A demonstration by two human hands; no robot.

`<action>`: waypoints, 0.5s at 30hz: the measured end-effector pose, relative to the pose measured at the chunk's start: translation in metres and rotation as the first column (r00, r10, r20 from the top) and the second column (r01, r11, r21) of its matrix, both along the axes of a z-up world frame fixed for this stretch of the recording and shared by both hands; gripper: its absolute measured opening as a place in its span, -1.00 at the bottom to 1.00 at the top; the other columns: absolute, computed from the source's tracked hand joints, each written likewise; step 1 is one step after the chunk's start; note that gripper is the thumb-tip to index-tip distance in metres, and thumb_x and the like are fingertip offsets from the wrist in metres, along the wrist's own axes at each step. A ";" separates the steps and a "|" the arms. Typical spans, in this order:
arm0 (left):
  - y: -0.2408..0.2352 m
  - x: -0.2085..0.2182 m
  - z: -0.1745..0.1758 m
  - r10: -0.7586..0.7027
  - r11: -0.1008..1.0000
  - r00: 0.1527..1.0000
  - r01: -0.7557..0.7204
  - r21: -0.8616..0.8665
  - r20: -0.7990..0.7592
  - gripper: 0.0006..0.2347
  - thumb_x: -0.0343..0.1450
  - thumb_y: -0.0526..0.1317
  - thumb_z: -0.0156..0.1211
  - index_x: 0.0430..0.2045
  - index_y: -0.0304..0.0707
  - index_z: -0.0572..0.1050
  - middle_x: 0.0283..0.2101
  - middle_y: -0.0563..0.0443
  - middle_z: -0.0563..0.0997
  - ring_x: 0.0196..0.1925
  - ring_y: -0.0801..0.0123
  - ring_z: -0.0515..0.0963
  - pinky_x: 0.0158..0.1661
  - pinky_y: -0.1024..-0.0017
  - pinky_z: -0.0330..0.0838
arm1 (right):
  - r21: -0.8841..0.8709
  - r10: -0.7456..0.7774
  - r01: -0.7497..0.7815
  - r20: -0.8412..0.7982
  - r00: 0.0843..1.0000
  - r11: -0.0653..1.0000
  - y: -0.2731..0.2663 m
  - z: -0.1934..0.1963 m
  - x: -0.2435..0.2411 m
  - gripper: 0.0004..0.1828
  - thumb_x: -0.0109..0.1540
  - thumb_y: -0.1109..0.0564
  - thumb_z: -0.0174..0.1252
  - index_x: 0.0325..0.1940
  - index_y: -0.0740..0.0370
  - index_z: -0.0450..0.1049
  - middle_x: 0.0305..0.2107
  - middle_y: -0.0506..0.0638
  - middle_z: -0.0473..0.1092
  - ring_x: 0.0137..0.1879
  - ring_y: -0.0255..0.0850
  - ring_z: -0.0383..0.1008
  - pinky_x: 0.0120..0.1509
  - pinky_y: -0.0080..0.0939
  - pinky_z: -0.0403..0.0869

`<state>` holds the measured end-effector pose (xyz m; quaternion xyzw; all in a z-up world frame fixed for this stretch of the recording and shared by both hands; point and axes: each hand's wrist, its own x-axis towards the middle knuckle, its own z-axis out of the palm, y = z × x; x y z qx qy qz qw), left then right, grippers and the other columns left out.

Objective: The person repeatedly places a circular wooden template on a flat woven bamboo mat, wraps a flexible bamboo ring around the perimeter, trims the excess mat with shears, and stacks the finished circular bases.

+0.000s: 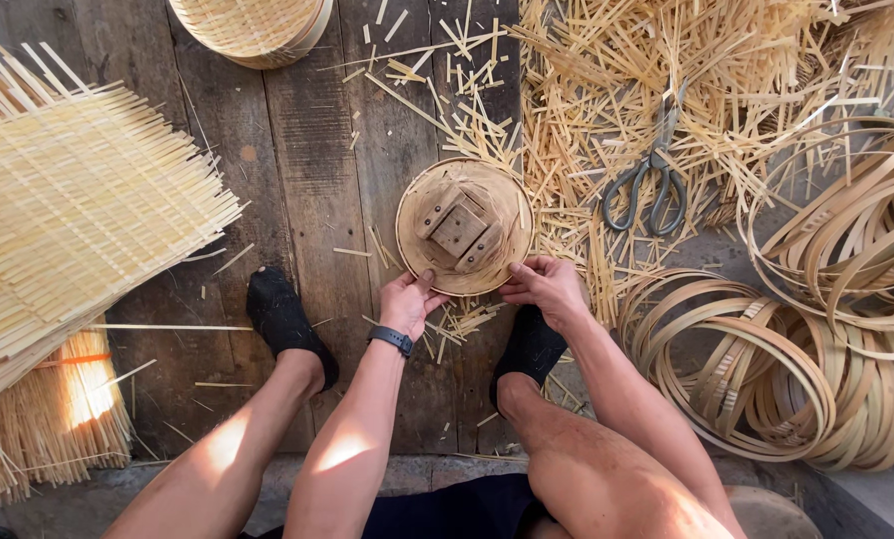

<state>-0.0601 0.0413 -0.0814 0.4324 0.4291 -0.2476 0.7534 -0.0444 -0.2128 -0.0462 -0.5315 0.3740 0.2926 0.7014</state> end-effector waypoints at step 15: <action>0.041 0.073 0.123 -0.762 0.515 0.603 0.341 0.786 0.238 -0.58 0.40 -0.11 0.27 0.16 -0.23 0.54 -0.04 -0.10 0.75 -0.11 0.30 0.74 -0.06 0.43 0.60 | -0.669 0.685 -0.268 0.496 0.534 0.693 0.014 0.100 0.034 0.50 -0.14 -0.22 0.58 0.52 0.45 -0.26 0.41 0.44 -0.10 0.50 0.21 0.02 0.45 0.20 0.23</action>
